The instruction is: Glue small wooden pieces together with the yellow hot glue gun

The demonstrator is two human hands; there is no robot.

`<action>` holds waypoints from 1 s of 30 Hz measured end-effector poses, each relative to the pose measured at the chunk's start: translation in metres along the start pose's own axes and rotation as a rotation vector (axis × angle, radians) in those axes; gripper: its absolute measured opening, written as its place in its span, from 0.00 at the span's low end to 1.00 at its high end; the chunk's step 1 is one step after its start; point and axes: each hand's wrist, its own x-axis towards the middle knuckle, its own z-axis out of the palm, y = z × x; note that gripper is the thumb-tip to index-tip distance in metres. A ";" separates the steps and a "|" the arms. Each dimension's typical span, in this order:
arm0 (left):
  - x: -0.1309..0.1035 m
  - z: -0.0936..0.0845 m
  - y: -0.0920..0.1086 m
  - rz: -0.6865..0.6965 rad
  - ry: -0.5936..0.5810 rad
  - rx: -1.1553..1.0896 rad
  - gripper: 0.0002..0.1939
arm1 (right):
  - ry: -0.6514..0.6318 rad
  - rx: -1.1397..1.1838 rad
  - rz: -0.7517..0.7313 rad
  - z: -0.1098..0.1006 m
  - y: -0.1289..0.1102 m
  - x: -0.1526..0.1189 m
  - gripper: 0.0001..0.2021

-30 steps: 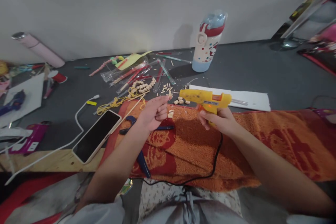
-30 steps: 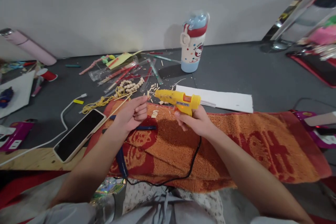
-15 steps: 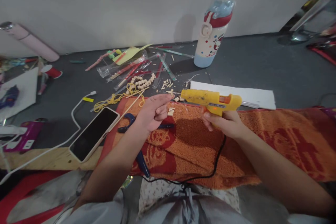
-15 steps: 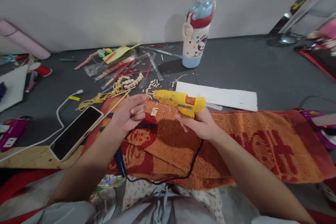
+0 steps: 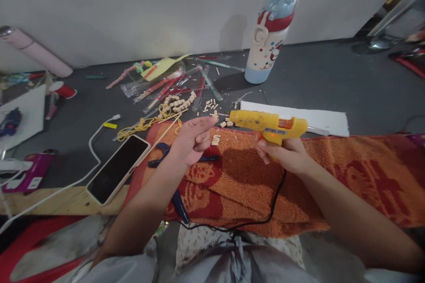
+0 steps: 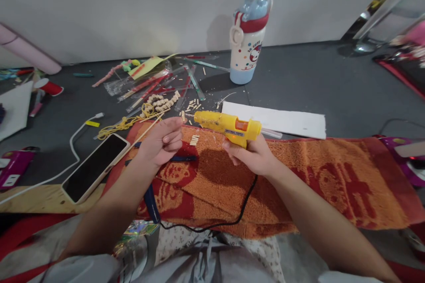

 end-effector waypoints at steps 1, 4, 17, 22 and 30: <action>0.000 0.000 0.000 0.005 0.006 -0.001 0.11 | 0.002 0.006 0.006 0.000 0.000 0.000 0.14; 0.000 0.002 0.000 0.009 0.028 0.012 0.09 | -0.002 0.021 0.023 0.001 0.000 0.000 0.14; -0.002 0.005 0.000 0.029 0.040 0.075 0.15 | -0.014 0.018 0.023 -0.001 -0.002 0.000 0.13; -0.001 0.004 0.001 0.037 0.055 0.068 0.11 | -0.030 0.019 0.041 0.001 -0.007 0.000 0.14; -0.002 0.004 0.000 0.030 0.083 0.101 0.08 | -0.005 0.031 0.032 -0.001 -0.002 0.000 0.13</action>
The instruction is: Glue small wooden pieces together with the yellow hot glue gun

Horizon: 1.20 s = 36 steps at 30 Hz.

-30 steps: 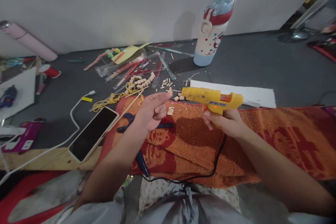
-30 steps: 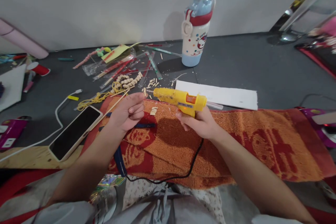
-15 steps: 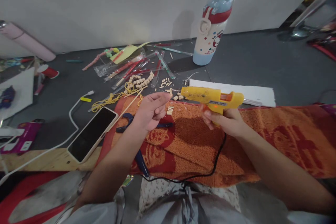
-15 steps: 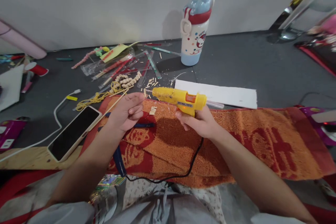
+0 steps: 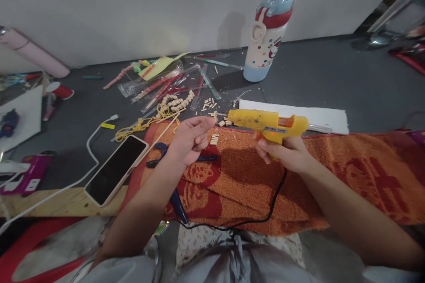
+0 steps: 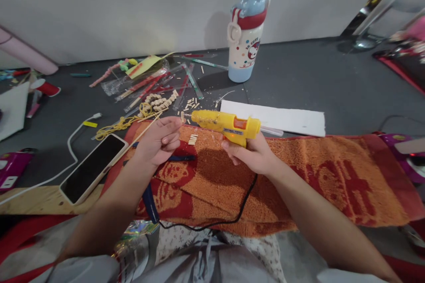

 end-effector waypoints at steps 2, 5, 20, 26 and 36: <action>0.000 0.000 0.000 0.007 -0.003 -0.008 0.08 | -0.008 0.002 -0.004 0.000 -0.001 0.000 0.13; 0.000 0.000 0.000 0.010 -0.003 -0.017 0.08 | -0.020 -0.010 -0.011 0.001 -0.003 0.001 0.14; 0.001 -0.001 0.001 0.009 -0.006 0.011 0.10 | -0.031 -0.053 -0.017 0.002 -0.005 0.000 0.13; 0.002 0.001 0.002 0.003 0.007 0.017 0.11 | -0.046 -0.089 -0.019 0.000 -0.004 0.000 0.16; 0.002 -0.001 0.001 0.015 -0.013 0.015 0.10 | -0.044 -0.129 -0.017 0.000 -0.005 0.000 0.20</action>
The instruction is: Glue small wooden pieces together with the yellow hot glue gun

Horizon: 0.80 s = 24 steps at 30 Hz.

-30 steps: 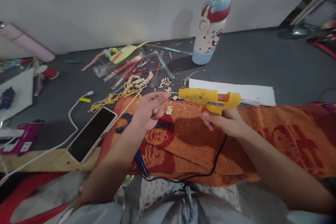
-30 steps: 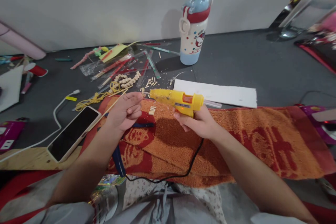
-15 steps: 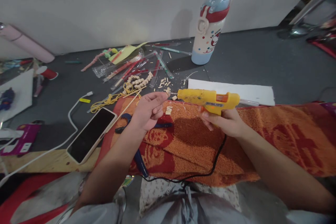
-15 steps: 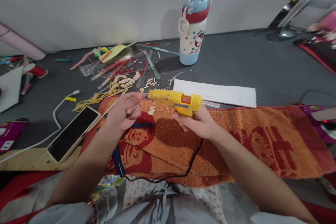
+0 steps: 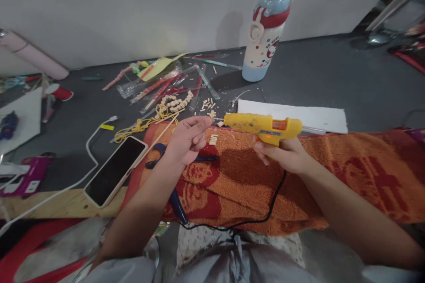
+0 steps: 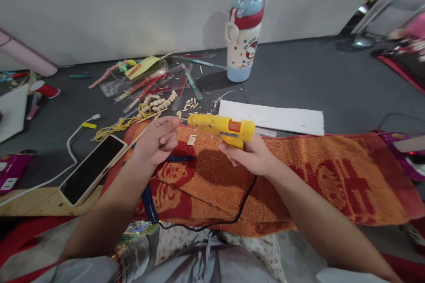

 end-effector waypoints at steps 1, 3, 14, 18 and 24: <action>0.000 0.000 0.000 -0.003 0.003 0.001 0.10 | -0.001 0.001 -0.002 0.000 0.000 0.000 0.20; -0.001 0.001 0.000 -0.007 0.009 0.005 0.10 | -0.005 0.000 -0.010 0.000 0.000 0.000 0.20; 0.000 0.001 0.001 -0.002 0.009 -0.030 0.09 | -0.009 0.022 -0.016 -0.001 0.002 -0.001 0.14; -0.001 0.002 0.001 0.000 0.021 -0.023 0.08 | -0.010 0.015 -0.008 -0.001 0.002 -0.001 0.15; -0.001 0.000 0.001 0.011 -0.003 -0.026 0.10 | 0.000 0.002 -0.014 -0.001 0.002 -0.001 0.17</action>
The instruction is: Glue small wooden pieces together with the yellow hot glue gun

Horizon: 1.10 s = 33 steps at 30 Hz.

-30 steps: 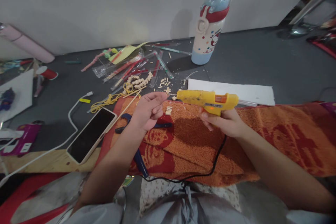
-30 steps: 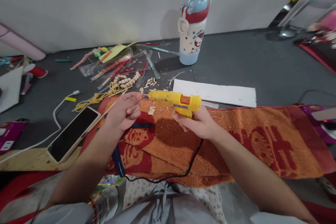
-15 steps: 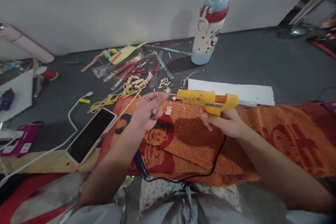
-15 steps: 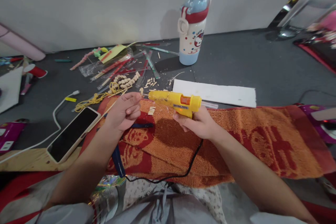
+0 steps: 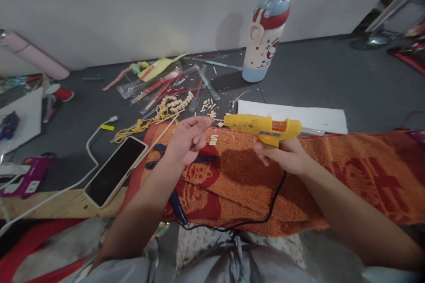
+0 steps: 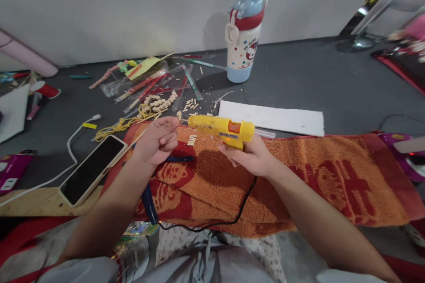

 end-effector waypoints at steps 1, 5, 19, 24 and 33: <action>0.000 0.000 0.000 0.001 -0.005 -0.003 0.11 | -0.004 -0.005 0.000 0.000 0.000 0.000 0.18; 0.000 -0.001 -0.001 0.000 -0.004 -0.005 0.15 | -0.001 -0.009 -0.009 0.000 0.001 0.000 0.19; 0.001 0.001 -0.001 0.002 -0.010 0.020 0.11 | 0.007 0.026 0.015 0.000 0.000 0.000 0.15; 0.001 0.000 -0.002 0.003 -0.005 0.021 0.08 | 0.034 0.048 -0.002 0.000 0.000 0.000 0.14; 0.000 0.002 -0.002 -0.034 0.035 0.019 0.06 | 0.080 0.072 0.005 -0.003 0.000 -0.001 0.13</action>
